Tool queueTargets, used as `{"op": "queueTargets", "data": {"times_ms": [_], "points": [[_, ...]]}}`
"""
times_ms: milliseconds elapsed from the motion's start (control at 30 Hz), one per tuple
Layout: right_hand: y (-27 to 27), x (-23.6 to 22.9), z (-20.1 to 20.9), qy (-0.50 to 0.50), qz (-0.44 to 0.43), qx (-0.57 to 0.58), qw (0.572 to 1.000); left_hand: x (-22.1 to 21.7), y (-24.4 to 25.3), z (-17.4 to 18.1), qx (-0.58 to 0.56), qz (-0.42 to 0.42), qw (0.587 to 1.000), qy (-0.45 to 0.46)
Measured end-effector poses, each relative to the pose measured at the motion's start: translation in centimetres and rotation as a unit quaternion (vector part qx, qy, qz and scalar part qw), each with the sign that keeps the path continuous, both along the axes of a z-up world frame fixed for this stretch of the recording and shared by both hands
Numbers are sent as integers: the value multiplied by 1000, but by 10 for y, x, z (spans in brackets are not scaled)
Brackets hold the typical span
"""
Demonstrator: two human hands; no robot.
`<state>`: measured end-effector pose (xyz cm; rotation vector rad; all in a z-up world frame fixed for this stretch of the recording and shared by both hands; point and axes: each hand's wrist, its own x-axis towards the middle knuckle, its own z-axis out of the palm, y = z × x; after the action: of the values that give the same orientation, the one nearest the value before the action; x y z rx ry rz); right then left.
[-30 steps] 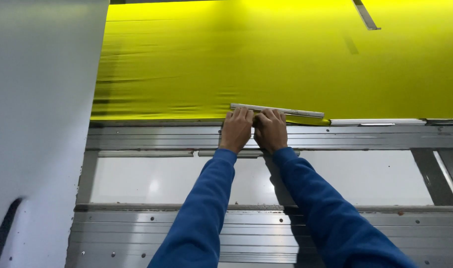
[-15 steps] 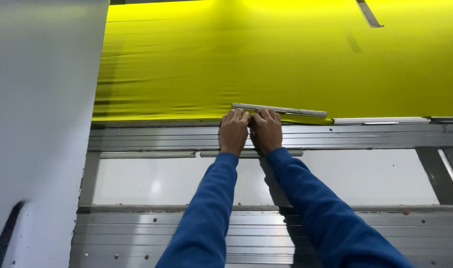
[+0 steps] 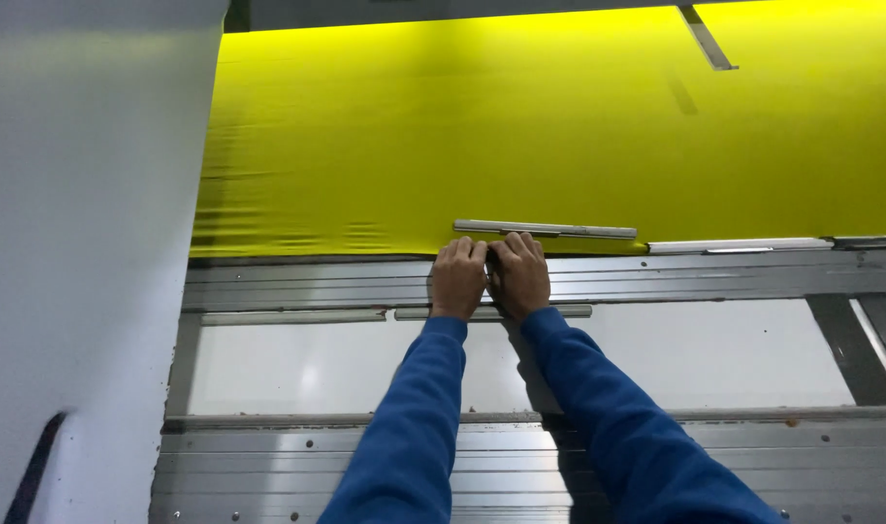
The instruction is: Securing yellow fabric into a machine groove using a metal bar tool.
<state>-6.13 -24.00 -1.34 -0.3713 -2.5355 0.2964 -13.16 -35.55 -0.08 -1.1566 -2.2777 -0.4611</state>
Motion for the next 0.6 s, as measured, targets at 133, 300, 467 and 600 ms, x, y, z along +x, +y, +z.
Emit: {"op": "queueTargets", "data": {"times_ms": [133, 300, 467, 600], "points": [[-3, 9, -4, 32, 21, -11, 999, 3, 1, -10, 11, -4, 1000, 26], [-8, 20, 37, -62, 19, 86, 994, 5, 4, -27, 14, -4, 1000, -24], [53, -42, 42, -56, 1, -172, 983, 1, 9, -30, -9, 17, 999, -29], [82, -78, 24, -74, -140, -127, 979, 13, 1, -10, -15, 23, 999, -47]]}}
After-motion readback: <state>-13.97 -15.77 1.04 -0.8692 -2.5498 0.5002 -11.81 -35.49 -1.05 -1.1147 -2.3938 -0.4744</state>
